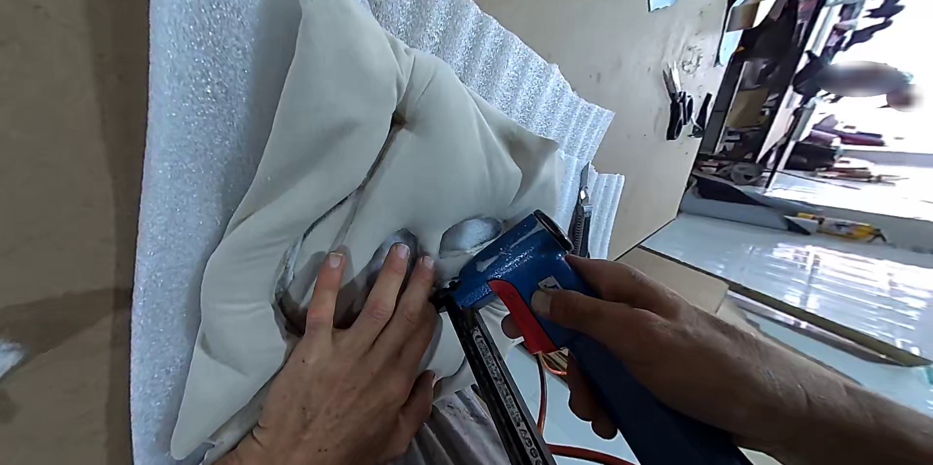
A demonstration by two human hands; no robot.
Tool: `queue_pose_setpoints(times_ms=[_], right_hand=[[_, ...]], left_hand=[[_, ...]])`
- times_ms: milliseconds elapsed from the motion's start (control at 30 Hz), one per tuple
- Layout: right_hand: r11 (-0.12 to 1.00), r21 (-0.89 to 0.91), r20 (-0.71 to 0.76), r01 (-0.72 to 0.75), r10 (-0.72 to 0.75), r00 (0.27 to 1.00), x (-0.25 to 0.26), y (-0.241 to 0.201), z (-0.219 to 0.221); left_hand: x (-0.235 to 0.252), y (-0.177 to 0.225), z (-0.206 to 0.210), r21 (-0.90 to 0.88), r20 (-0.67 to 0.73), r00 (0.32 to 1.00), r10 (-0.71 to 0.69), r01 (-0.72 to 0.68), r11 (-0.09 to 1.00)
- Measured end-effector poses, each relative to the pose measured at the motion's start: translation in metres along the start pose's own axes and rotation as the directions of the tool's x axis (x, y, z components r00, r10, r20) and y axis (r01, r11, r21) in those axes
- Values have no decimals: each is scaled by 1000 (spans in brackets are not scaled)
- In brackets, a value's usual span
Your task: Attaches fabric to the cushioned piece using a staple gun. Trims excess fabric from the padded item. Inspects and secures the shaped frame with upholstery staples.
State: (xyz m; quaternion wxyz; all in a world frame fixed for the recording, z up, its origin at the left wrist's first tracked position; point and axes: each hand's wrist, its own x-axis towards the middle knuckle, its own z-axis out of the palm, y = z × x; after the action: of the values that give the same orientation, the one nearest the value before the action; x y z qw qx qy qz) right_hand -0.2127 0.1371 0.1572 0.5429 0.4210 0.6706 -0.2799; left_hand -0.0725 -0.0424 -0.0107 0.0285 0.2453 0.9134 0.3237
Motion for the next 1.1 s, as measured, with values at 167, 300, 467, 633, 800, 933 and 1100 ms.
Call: queue_pose_setpoints(times_ms=[167,300,467,633,800,933,1100], right_hand=[[999,-8,11,-41,41,999,2,-5,-1],[999,-19,5,-41,41,999,3,-6,-1],[999,50,-25,7,-6,1000,0,2,1],[997,71,-4,9,-8,1000,-1,0,4],[1000,16,-3,6,-5,1000,0,-9,5],[999,-33,-2,-18,18,1000,0,-15,7],[998,-55,10,-16,17,1000,2,-18,9]], left_hand=[[1,1,1,2,-6,1000,-2,2,1000],[1,0,1,-5,-19,1000,-3,3,1000],[-18,-15,-4,-98,-245,960,134,-162,982],[-20,-15,-4,-96,-236,956,175,-202,975],[-18,-15,-2,-98,-232,953,196,-223,970],[-17,-14,-2,-113,-235,956,174,-205,972],[-14,-15,-1,-119,-244,957,158,-191,974]])
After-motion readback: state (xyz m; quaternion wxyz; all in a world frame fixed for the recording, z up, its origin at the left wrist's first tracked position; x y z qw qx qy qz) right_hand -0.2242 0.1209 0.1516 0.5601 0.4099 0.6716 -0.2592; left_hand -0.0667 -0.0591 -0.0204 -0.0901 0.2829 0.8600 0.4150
